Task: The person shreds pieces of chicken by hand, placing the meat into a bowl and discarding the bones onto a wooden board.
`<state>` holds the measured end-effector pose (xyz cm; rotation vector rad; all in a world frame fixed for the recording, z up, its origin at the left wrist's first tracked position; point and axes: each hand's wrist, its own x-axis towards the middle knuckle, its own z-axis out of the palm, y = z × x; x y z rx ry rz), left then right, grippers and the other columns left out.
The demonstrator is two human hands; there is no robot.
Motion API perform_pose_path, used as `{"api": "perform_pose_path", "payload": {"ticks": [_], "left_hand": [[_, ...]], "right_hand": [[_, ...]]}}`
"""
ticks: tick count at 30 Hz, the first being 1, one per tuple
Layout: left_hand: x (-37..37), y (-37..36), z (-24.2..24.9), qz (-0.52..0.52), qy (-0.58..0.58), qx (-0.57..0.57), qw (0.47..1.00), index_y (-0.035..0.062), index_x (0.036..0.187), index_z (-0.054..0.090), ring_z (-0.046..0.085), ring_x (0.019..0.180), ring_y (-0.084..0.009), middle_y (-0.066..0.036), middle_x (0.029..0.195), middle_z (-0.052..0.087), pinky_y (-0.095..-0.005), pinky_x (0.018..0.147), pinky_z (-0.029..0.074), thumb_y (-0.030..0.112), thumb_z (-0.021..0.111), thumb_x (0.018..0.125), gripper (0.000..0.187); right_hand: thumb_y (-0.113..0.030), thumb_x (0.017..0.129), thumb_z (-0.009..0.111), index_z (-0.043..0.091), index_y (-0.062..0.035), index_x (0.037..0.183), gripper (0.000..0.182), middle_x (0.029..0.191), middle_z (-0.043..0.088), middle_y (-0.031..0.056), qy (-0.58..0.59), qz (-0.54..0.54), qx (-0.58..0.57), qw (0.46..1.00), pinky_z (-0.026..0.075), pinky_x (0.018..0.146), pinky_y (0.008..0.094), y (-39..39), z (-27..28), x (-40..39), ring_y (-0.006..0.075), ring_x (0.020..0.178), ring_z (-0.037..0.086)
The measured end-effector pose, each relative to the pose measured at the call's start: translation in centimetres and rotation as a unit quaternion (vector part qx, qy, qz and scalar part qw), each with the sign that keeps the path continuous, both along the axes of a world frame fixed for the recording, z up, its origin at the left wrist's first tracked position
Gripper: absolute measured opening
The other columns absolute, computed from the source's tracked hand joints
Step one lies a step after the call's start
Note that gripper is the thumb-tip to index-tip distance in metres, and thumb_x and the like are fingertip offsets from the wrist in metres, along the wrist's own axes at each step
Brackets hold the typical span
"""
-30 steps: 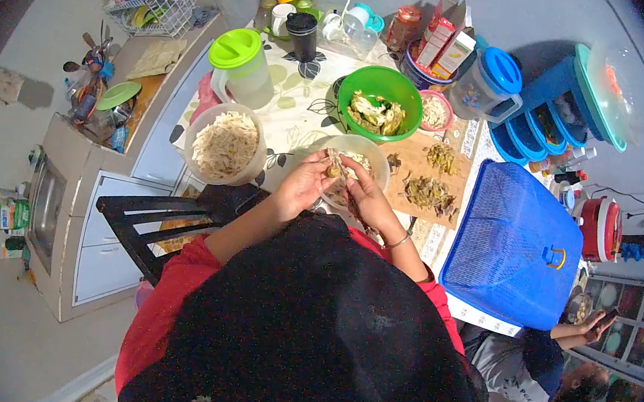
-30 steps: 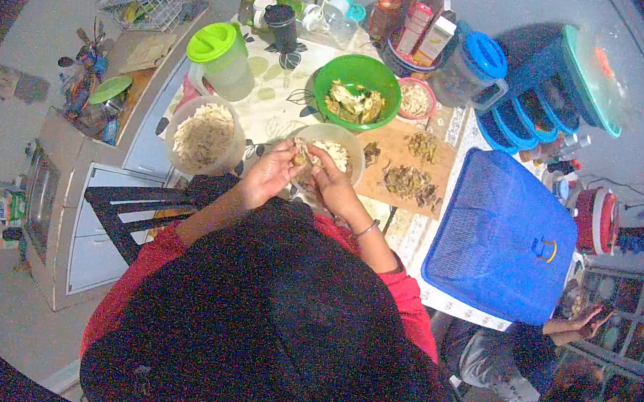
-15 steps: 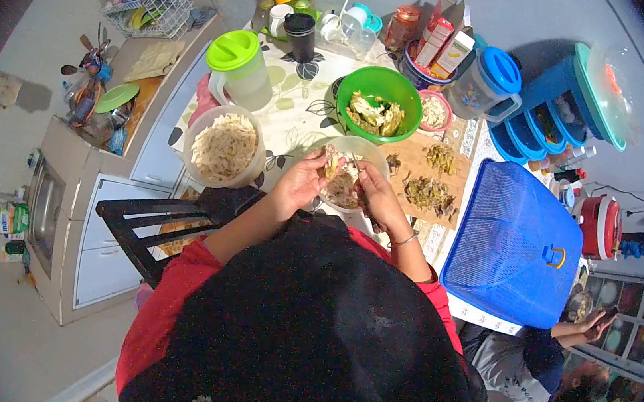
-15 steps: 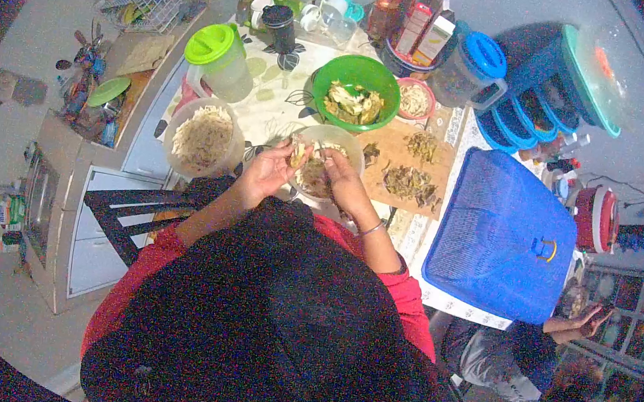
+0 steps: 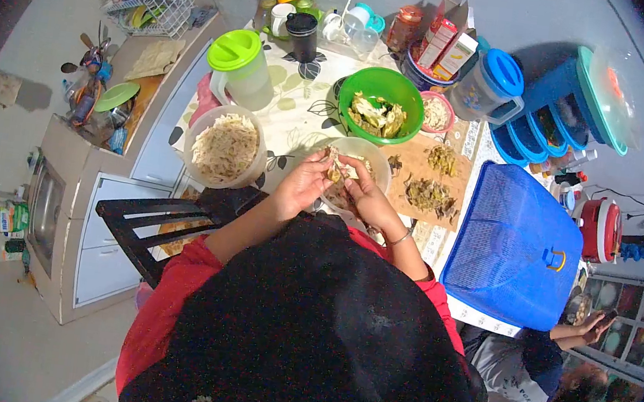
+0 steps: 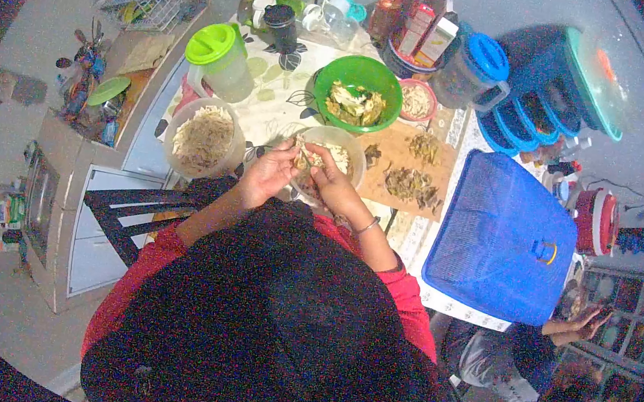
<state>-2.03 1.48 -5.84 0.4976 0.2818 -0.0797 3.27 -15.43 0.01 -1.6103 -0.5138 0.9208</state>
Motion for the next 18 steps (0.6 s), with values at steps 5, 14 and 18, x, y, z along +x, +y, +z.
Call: {"api": "perform_pose_path", "payload": {"ticks": [5, 14, 18], "left_hand": [[-0.1, -0.4, 0.8, 0.019, 0.026, 0.023, 0.999, 0.0079, 0.115, 0.047, 0.056, 0.097, -0.0139, -0.003, 0.106, 0.057, -0.0296, 0.088, 0.044, 0.006, 0.053, 0.089, 0.027], [0.8, 0.6, -1.0, 0.025, 0.06, -0.063, 0.996, 0.0046, 0.118, 0.046, 0.053, 0.107, -0.0181, -0.01, 0.113, 0.053, -0.0296, 0.094, 0.046, 0.005, 0.051, 0.09, 0.028], [0.4, 0.1, -0.2, 0.046, 0.054, -0.019, 0.997, 0.0028, 0.115, 0.049, 0.055, 0.104, -0.0182, -0.01, 0.111, 0.055, -0.0288, 0.09, 0.047, 0.006, 0.053, 0.09, 0.025]], "right_hand": [[-0.012, 0.095, 0.041, 0.04, -0.0195, 0.13, 0.036, 0.072, 0.049, 0.0025, -0.083, -0.006, -0.013, 0.996, 0.04, 0.058, 0.024, 0.1, -1.7, 0.4, 0.009, 0.062, 0.044], [-0.017, 0.098, 0.035, 0.039, -0.023, 0.131, 0.033, 0.069, 0.045, -0.0041, 0.166, 0.006, 0.041, 0.985, 0.03, 0.042, 0.0178, -1.5, 1.0, 1.5, 0.0045, 0.048, 0.036], [-0.018, 0.098, 0.036, 0.035, -0.0215, 0.134, 0.036, 0.07, 0.047, -0.0027, 0.015, 0.032, 0.005, 0.999, 0.031, 0.038, 0.019, -1.2, -0.1, 1.6, 0.0059, 0.047, 0.039]]}}
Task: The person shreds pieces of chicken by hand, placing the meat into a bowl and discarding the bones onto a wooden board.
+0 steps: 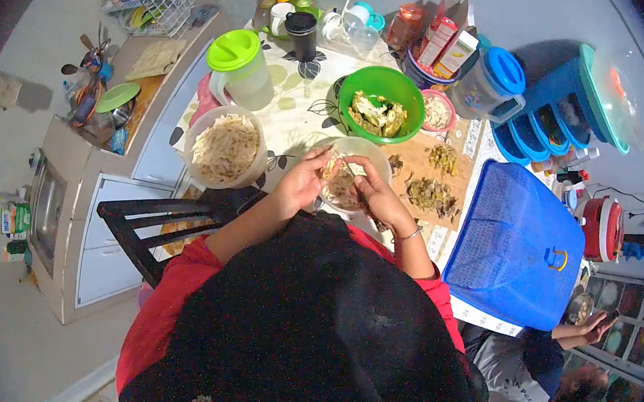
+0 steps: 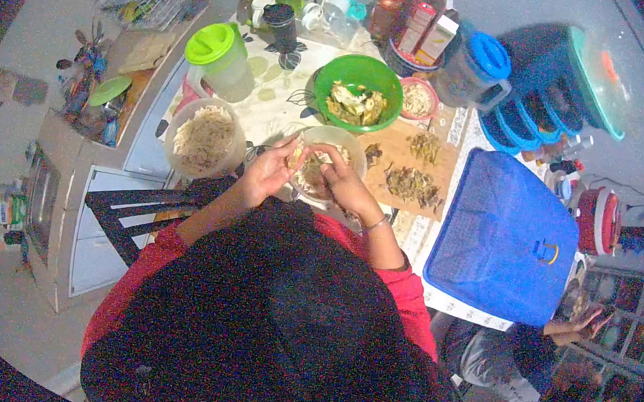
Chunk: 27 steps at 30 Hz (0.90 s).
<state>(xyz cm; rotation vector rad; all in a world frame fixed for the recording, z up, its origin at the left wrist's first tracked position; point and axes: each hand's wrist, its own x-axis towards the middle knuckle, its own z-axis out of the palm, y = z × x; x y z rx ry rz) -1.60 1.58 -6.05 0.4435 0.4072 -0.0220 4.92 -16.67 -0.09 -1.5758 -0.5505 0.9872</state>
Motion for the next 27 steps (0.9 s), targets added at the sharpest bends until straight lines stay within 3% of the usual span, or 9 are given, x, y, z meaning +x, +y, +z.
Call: {"api": "perform_pose_path", "payload": {"ticks": [3, 8, 11, 15, 18, 20, 23, 26, 27], "left_hand": [[0.0, -0.5, 0.7, 0.008, -0.028, 0.119, 0.992, 0.0013, 0.113, 0.05, 0.057, 0.1, -0.0174, -0.009, 0.106, 0.058, -0.0282, 0.087, 0.047, 0.006, 0.056, 0.088, 0.026], [-0.3, -2.2, 2.7, 0.07, -0.076, 0.37, 0.923, -0.0011, 0.111, 0.052, 0.058, 0.096, -0.0155, -0.009, 0.101, 0.061, -0.0282, 0.083, 0.048, 0.004, 0.058, 0.086, 0.026], [-0.1, -2.4, 3.1, 0.097, -0.078, 0.367, 0.922, -0.0019, 0.106, 0.055, 0.059, 0.089, -0.0131, -0.007, 0.1, 0.06, -0.0247, 0.08, 0.048, -0.001, 0.063, 0.081, 0.026], [-0.2, -1.7, 2.8, 0.037, -0.03, 0.257, 0.965, -0.0023, 0.107, 0.054, 0.06, 0.089, -0.0153, -0.009, 0.101, 0.06, -0.0268, 0.081, 0.048, 0.001, 0.062, 0.082, 0.026], [-0.3, -1.7, 3.1, 0.007, -0.007, 0.196, 0.981, -0.0024, 0.107, 0.053, 0.06, 0.092, -0.018, -0.011, 0.101, 0.06, -0.0285, 0.085, 0.047, 0.005, 0.06, 0.084, 0.025], [-0.2, -1.4, 2.7, -0.03, 0.0, 0.165, 0.986, -0.0026, 0.107, 0.053, 0.06, 0.094, -0.02, -0.012, 0.101, 0.06, -0.0295, 0.088, 0.046, 0.008, 0.058, 0.086, 0.024], [0.3, -0.3, 0.0, -0.098, 0.062, -0.008, 0.993, -0.0045, 0.115, 0.046, 0.054, 0.107, -0.0227, -0.014, 0.112, 0.055, -0.0328, 0.097, 0.043, 0.006, 0.051, 0.089, 0.029], [-0.1, -0.2, -0.8, -0.11, 0.031, 0.026, 0.993, -0.005, 0.12, 0.041, 0.051, 0.112, -0.0239, -0.016, 0.121, 0.049, -0.0333, 0.101, 0.04, 0.003, 0.048, 0.09, 0.032], [0.1, -0.4, -0.5, -0.094, 0.073, 0.047, 0.992, -0.006, 0.122, 0.038, 0.048, 0.116, -0.0247, -0.017, 0.125, 0.045, -0.0327, 0.102, 0.039, -0.001, 0.046, 0.09, 0.034]], "right_hand": [[-0.019, 0.096, 0.039, 0.032, -0.0232, 0.138, 0.042, 0.069, 0.05, 0.0001, 0.227, -0.019, 0.104, 0.968, 0.035, 0.042, 0.0204, -0.1, 1.6, -0.1, 0.0087, 0.05, 0.043], [-0.022, 0.094, 0.044, 0.029, -0.024, 0.14, 0.048, 0.071, 0.049, 0.0014, 0.288, -0.032, 0.099, 0.952, 0.033, 0.04, 0.02, 0.1, 0.5, -0.4, 0.0094, 0.05, 0.044], [-0.024, 0.093, 0.046, 0.029, -0.0238, 0.14, 0.049, 0.073, 0.049, 0.0028, 0.356, -0.032, 0.147, 0.922, 0.032, 0.039, 0.0205, -0.3, 0.3, -0.4, 0.0097, 0.05, 0.043], [-0.025, 0.092, 0.048, 0.027, -0.0229, 0.14, 0.052, 0.078, 0.044, 0.0046, 0.431, -0.037, 0.202, 0.879, 0.032, 0.039, 0.0234, -1.6, -0.5, -0.2, 0.012, 0.05, 0.04], [-0.025, 0.092, 0.048, 0.027, -0.0226, 0.14, 0.052, 0.078, 0.044, 0.0047, 0.431, -0.051, 0.216, 0.874, 0.03, 0.039, 0.023, -3.0, -0.3, -0.1, 0.0123, 0.05, 0.038], [-0.023, 0.093, 0.047, 0.029, -0.0224, 0.138, 0.049, 0.077, 0.045, 0.0046, 0.382, -0.076, 0.202, 0.899, 0.033, 0.04, 0.0227, -4.8, -0.4, 0.5, 0.0117, 0.05, 0.041], [-0.02, 0.094, 0.043, 0.031, -0.0219, 0.136, 0.044, 0.072, 0.047, 0.0031, 0.224, -0.189, 0.093, 0.952, 0.036, 0.038, 0.0209, -8.8, -0.9, 1.4, 0.0098, 0.05, 0.044], [-0.017, 0.092, 0.042, 0.038, -0.0196, 0.133, 0.041, 0.069, 0.046, -0.0019, 0.043, -0.371, -0.094, 0.923, 0.036, 0.043, 0.0228, -14.3, -3.6, 3.2, 0.0078, 0.05, 0.041], [-0.017, 0.092, 0.041, 0.038, -0.02, 0.133, 0.041, 0.069, 0.049, -0.0013, -0.026, -0.39, -0.1, 0.915, 0.037, 0.043, 0.0237, -16.5, -6.0, 3.8, 0.0079, 0.051, 0.042]]}}
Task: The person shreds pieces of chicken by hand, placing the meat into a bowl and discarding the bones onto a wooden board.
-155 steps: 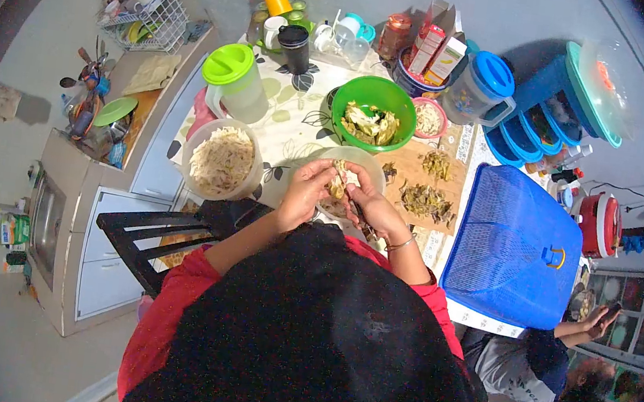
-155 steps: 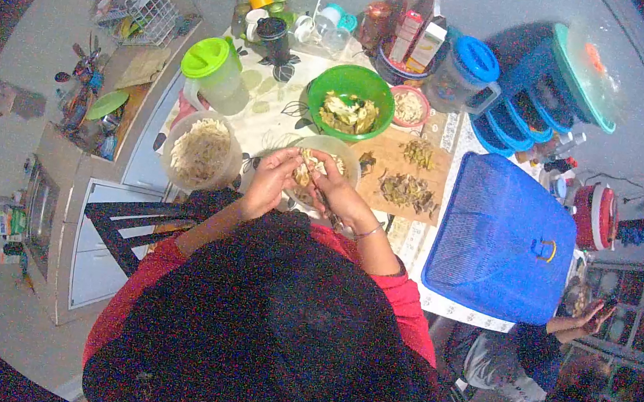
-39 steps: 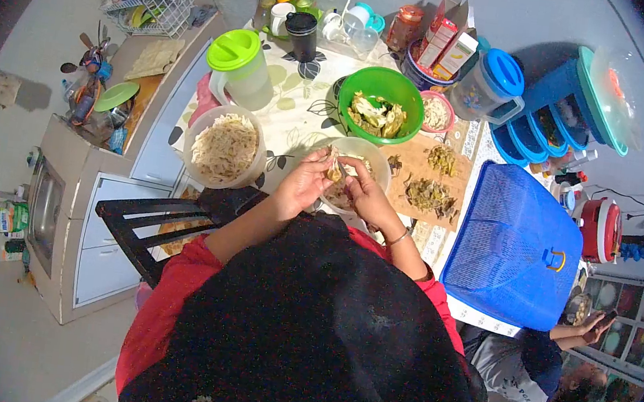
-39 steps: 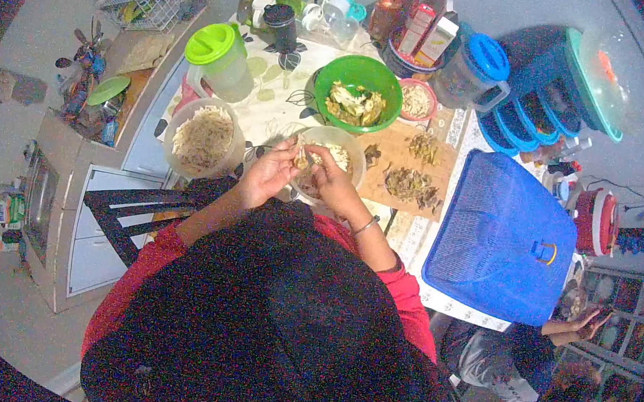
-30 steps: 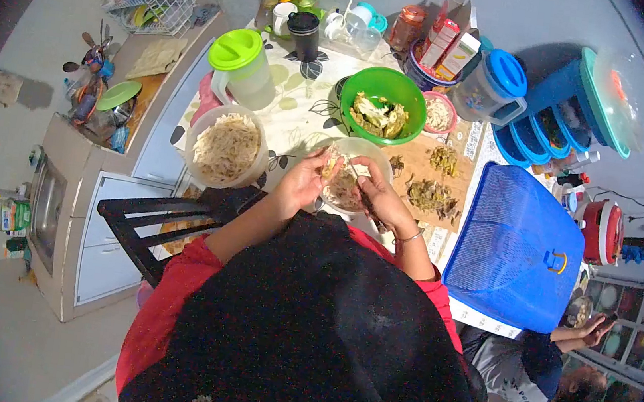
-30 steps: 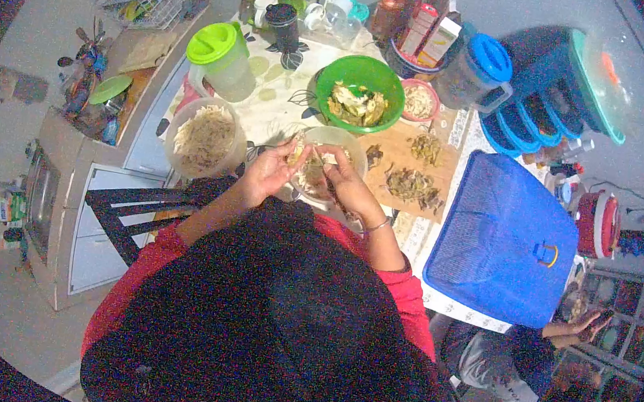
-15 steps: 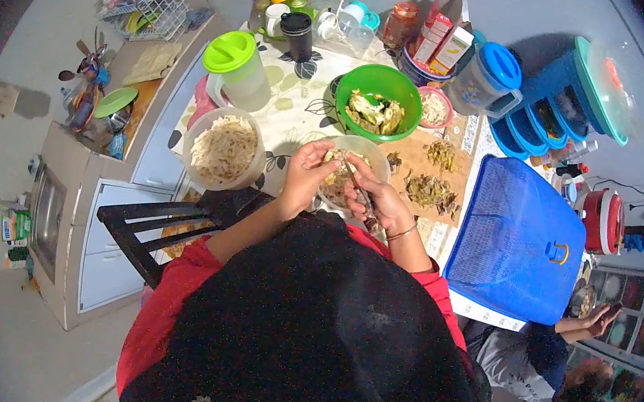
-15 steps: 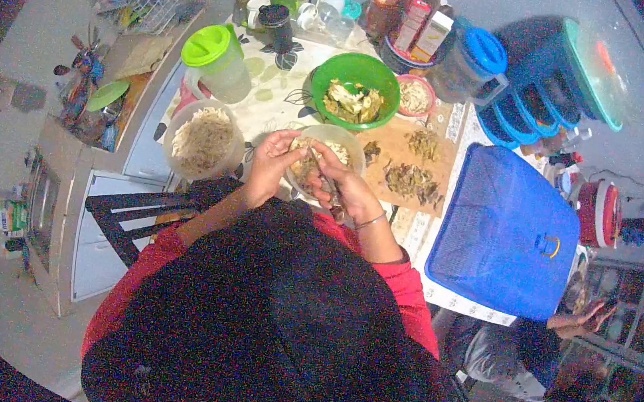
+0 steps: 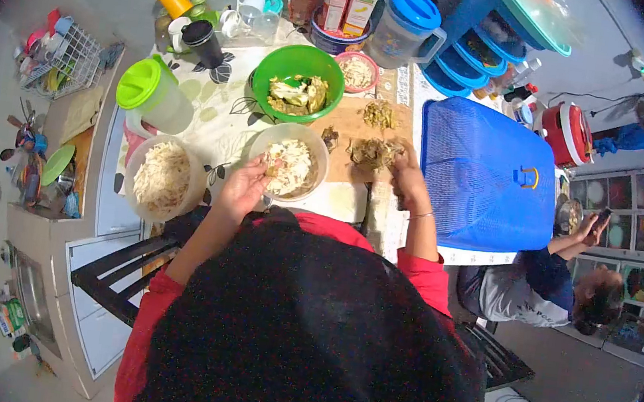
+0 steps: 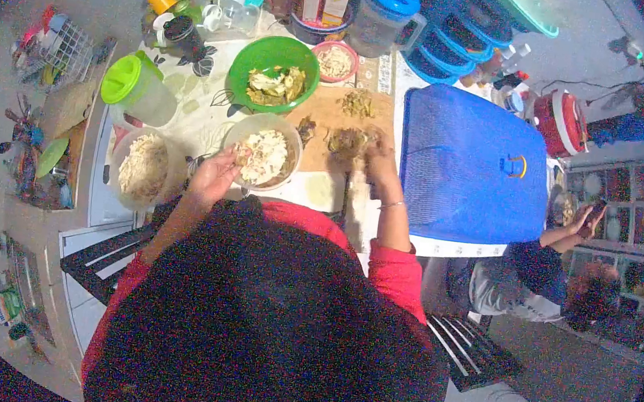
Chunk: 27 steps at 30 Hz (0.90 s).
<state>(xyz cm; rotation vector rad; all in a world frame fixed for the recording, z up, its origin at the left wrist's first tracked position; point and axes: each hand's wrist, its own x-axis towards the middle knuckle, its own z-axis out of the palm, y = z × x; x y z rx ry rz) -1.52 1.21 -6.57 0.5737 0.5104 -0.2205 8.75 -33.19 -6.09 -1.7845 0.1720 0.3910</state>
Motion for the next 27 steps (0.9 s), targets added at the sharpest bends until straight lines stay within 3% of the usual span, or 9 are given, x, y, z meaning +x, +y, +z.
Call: {"api": "perform_pose_path", "payload": {"ticks": [1, 6, 9, 13, 15, 17, 19, 21, 27], "left_hand": [[0.1, 0.0, 0.3, 0.001, -0.001, -0.007, 1.0, -0.0062, 0.121, 0.039, 0.048, 0.116, -0.0248, -0.016, 0.123, 0.046, -0.0325, 0.102, 0.039, -0.001, 0.046, 0.09, 0.033], [0.1, -0.4, 0.4, -0.004, 0.008, -0.071, 0.997, -0.0071, 0.116, 0.044, 0.051, 0.113, -0.0256, -0.014, 0.115, 0.053, -0.0309, 0.102, 0.04, 0.003, 0.05, 0.09, 0.029], [-0.1, -0.4, 0.5, 0.016, 0.014, -0.071, 0.997, -0.0042, 0.114, 0.047, 0.054, 0.109, -0.0258, -0.013, 0.113, 0.055, -0.0332, 0.1, 0.043, 0.005, 0.052, 0.09, 0.026], [-0.6, -0.9, 3.4, -0.028, -0.018, -0.023, 0.999, 0.0006, 0.118, 0.046, 0.056, 0.105, -0.0237, -0.012, 0.112, 0.054, -0.0361, 0.095, 0.046, 0.006, 0.054, 0.089, 0.031], [-0.3, -1.4, 4.0, -0.051, -0.022, 0.046, 0.997, 0.0026, 0.12, 0.045, 0.057, 0.103, -0.022, -0.011, 0.112, 0.054, -0.037, 0.093, 0.047, 0.007, 0.056, 0.088, 0.034], [0.1, -1.9, 4.2, -0.05, -0.054, 0.11, 0.991, 0.0025, 0.122, 0.043, 0.057, 0.1, -0.0201, -0.01, 0.113, 0.053, -0.0356, 0.09, 0.048, 0.006, 0.057, 0.087, 0.038], [0.3, -2.3, 4.3, -0.05, -0.078, 0.164, 0.982, 0.0025, 0.123, 0.042, 0.058, 0.098, -0.0182, -0.01, 0.114, 0.053, -0.0343, 0.088, 0.049, 0.005, 0.058, 0.087, 0.039], [0.5, -2.7, 4.4, -0.044, -0.093, 0.208, 0.973, 0.0026, 0.123, 0.043, 0.058, 0.095, -0.0164, -0.01, 0.113, 0.054, -0.033, 0.086, 0.05, 0.003, 0.057, 0.086, 0.039], [-0.3, -2.4, 5.2, -0.019, -0.132, 0.29, 0.948, 0.0022, 0.117, 0.051, 0.058, 0.096, -0.0144, -0.007, 0.11, 0.058, -0.029, 0.083, 0.049, 0.003, 0.054, 0.088, 0.029]], "right_hand": [[-0.02, 0.093, 0.042, 0.036, -0.0198, 0.134, 0.041, 0.069, 0.051, 0.0007, 0.028, -0.054, -0.015, 0.998, 0.037, 0.041, 0.0252, -1.4, -1.1, 0.5, 0.0092, 0.05, 0.044], [-0.025, 0.095, 0.043, 0.033, -0.0209, 0.137, 0.044, 0.066, 0.047, -0.0008, 0.125, -0.039, -0.024, 0.991, 0.035, 0.04, 0.026, -3.0, -3.9, 0.8, 0.0095, 0.048, 0.042], [-0.025, 0.095, 0.042, 0.03, -0.0192, 0.139, 0.046, 0.066, 0.047, -0.0004, 0.118, -0.016, -0.045, 0.992, 0.035, 0.04, 0.0264, -3.0, -5.2, 1.0, 0.0101, 0.048, 0.042], [-0.025, 0.094, 0.042, 0.032, -0.017, 0.136, 0.044, 0.065, 0.045, 0.0003, 0.056, -0.107, -0.067, 0.99, 0.033, 0.038, 0.0239, -0.3, -2.1, -0.1, 0.0091, 0.046, 0.039], [-0.022, 0.095, 0.039, 0.032, -0.0161, 0.136, 0.042, 0.063, 0.043, -0.0015, 0.019, -0.058, 0.026, 0.998, 0.032, 0.036, 0.0225, 2.5, 0.8, -1.1, 0.0073, 0.044, 0.039], [-0.021, 0.096, 0.039, 0.032, -0.0159, 0.136, 0.041, 0.066, 0.044, -0.0009, 0.071, 0.087, 0.108, 0.988, 0.032, 0.036, 0.0223, 6.0, 4.6, -2.5, 0.0076, 0.045, 0.039], [-0.02, 0.096, 0.038, 0.033, -0.0166, 0.135, 0.039, 0.07, 0.046, 0.0002, 0.131, 0.175, 0.212, 0.953, 0.033, 0.037, 0.0215, 10.3, 8.7, -4.9, 0.0078, 0.047, 0.041], [-0.019, 0.097, 0.038, 0.032, -0.0177, 0.134, 0.038, 0.075, 0.048, 0.0019, 0.162, 0.284, 0.245, 0.913, 0.034, 0.037, 0.0201, 12.5, 8.2, -5.7, 0.0072, 0.049, 0.044], [-0.017, 0.097, 0.037, 0.035, -0.0159, 0.129, 0.033, 0.067, 0.049, -0.0006, 0.17, 0.313, 0.219, 0.908, 0.032, 0.038, 0.0202, 14.5, 9.2, -5.6, 0.007, 0.046, 0.041]]}}
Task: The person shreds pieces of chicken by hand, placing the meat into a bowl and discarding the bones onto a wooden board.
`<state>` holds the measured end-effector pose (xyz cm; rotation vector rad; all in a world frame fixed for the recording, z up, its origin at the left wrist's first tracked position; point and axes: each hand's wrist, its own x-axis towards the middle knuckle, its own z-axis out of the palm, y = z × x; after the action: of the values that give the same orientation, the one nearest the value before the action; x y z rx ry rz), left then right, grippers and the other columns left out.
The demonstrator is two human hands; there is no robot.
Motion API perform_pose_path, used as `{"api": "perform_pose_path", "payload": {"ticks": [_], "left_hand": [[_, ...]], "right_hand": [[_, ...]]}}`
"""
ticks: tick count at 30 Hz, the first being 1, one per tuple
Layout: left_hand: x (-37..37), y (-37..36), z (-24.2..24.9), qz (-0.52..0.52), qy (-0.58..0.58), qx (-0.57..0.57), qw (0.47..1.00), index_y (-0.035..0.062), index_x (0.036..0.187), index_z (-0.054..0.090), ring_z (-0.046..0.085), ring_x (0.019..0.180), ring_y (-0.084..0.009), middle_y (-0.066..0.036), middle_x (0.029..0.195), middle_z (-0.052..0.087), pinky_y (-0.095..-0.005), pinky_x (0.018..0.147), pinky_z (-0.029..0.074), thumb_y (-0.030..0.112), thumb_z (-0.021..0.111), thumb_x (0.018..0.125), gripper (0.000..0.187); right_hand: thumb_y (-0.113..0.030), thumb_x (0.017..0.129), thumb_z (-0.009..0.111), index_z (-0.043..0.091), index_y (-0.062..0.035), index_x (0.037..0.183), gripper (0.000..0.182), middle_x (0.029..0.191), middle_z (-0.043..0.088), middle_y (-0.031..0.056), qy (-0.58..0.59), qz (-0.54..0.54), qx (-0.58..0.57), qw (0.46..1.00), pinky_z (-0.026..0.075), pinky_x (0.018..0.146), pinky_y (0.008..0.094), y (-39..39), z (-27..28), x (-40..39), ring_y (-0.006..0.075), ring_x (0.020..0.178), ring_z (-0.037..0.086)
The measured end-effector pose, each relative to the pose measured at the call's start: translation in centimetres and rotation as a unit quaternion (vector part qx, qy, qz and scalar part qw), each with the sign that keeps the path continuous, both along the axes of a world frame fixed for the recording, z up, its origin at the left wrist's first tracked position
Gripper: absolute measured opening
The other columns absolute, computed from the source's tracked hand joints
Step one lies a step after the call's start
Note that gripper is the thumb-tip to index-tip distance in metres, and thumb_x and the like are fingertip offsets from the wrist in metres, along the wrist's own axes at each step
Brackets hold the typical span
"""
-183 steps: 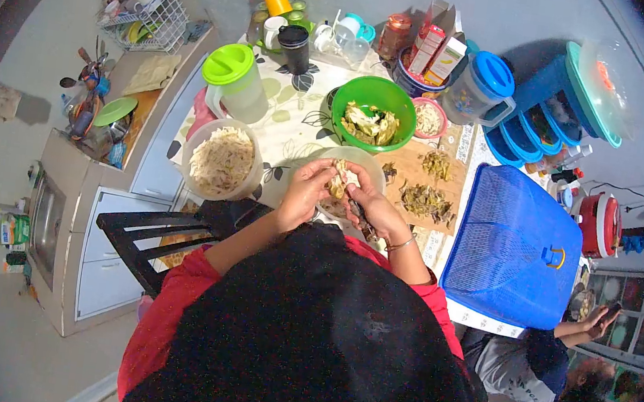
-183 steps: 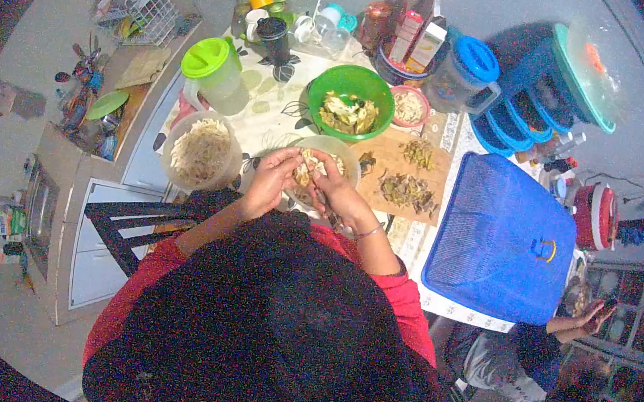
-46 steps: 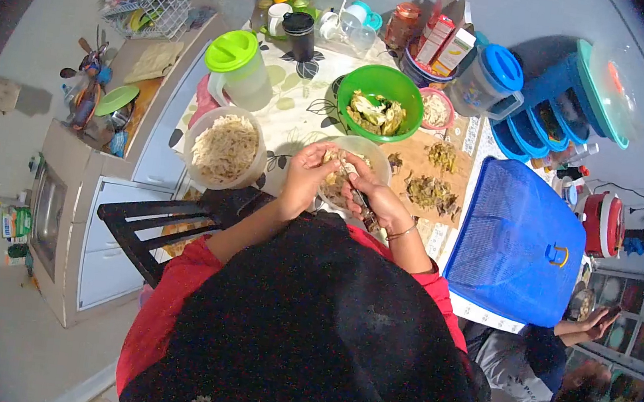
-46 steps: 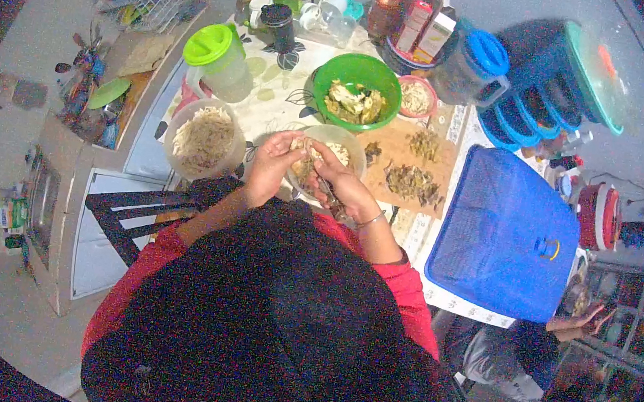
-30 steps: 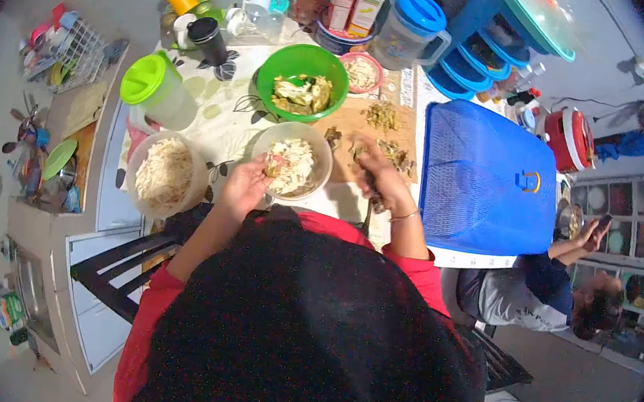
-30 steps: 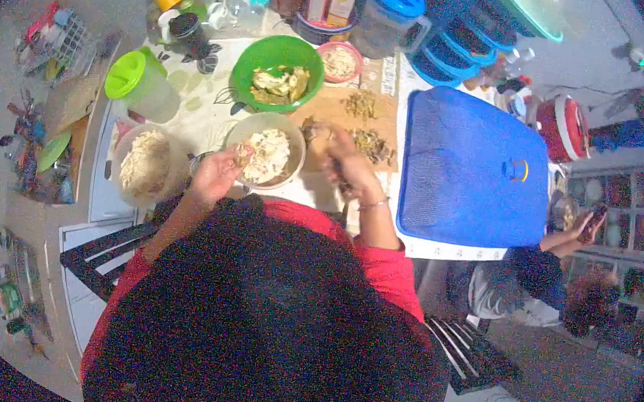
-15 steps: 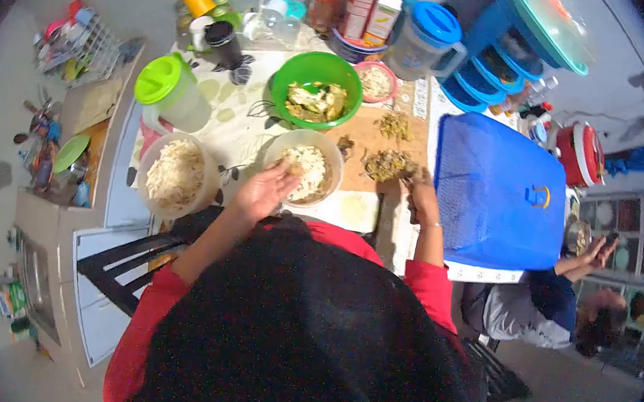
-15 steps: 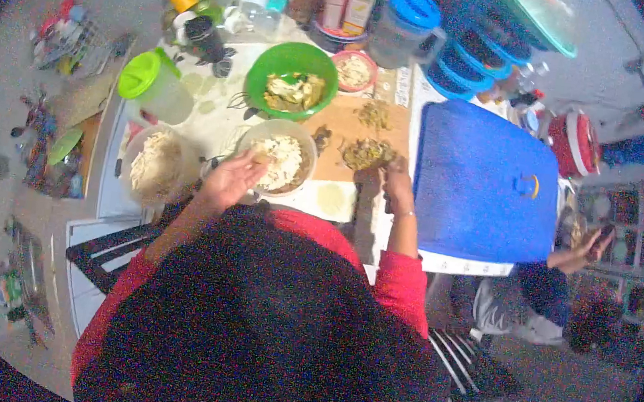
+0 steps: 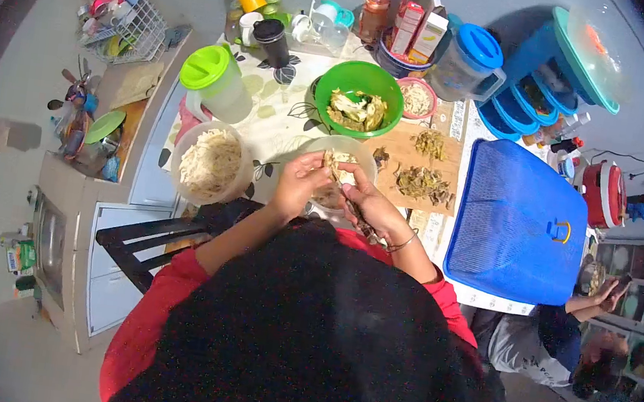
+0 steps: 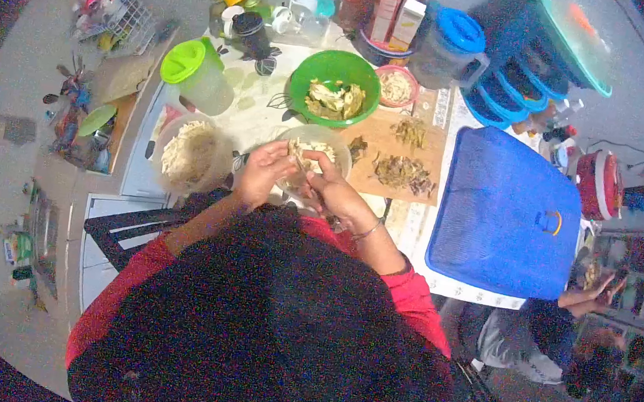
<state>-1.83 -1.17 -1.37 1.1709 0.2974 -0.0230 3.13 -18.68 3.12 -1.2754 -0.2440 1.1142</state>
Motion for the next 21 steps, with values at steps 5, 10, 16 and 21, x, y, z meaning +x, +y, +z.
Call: {"api": "perform_pose_path", "payload": {"ticks": [5, 10, 16, 21], "left_hand": [[-0.1, -0.1, 0.8, 0.026, 0.019, -0.083, 0.996, 0.0017, 0.113, 0.05, 0.058, 0.096, -0.0152, -0.007, 0.108, 0.057, -0.0305, 0.085, 0.049, 0.004, 0.053, 0.088, 0.026], [0.0, 1.3, 1.2, 0.033, 0.037, -0.192, 0.98, 0.0019, 0.113, 0.048, 0.058, 0.098, -0.0179, -0.007, 0.105, 0.057, -0.0319, 0.082, 0.05, 0.007, 0.057, 0.086, 0.029], [-0.2, 0.5, -0.3, 0.032, 0.074, -0.139, 0.987, 0.0043, 0.105, 0.052, 0.059, 0.087, -0.0141, -0.005, 0.098, 0.059, -0.0259, 0.077, 0.05, 0.009, 0.06, 0.086, 0.022], [-0.5, 0.9, -0.9, 0.056, 0.071, -0.106, 0.99, 0.0045, 0.101, 0.055, 0.059, 0.081, -0.0119, -0.004, 0.092, 0.059, -0.0241, 0.072, 0.05, 0.009, 0.061, 0.085, 0.018]], "right_hand": [[-0.016, 0.096, 0.037, 0.036, -0.0177, 0.128, 0.032, 0.067, 0.049, -0.0009, -0.01, -0.002, -0.014, 1.0, 0.032, 0.038, 0.0204, 0.4, -1.2, 0.3, 0.007, 0.045, 0.041], [-0.02, 0.097, 0.038, 0.037, -0.021, 0.129, 0.032, 0.072, 0.048, -0.0002, 0.048, -0.014, 0.007, 0.999, 0.033, 0.039, 0.0194, 0.1, -1.2, 1.5, 0.0073, 0.048, 0.041], [-0.021, 0.097, 0.038, 0.035, -0.0127, 0.13, 0.035, 0.069, 0.048, -0.0011, 0.053, 0.034, 0.04, 0.997, 0.035, 0.039, 0.0207, 1.0, -1.6, 1.4, 0.0074, 0.048, 0.043], [-0.02, 0.097, 0.037, 0.036, -0.0157, 0.13, 0.033, 0.067, 0.047, -0.0023, -0.035, 0.018, -0.041, 0.998, 0.034, 0.038, 0.0202, 1.7, -2.7, 0.8, 0.0064, 0.047, 0.041]]}}
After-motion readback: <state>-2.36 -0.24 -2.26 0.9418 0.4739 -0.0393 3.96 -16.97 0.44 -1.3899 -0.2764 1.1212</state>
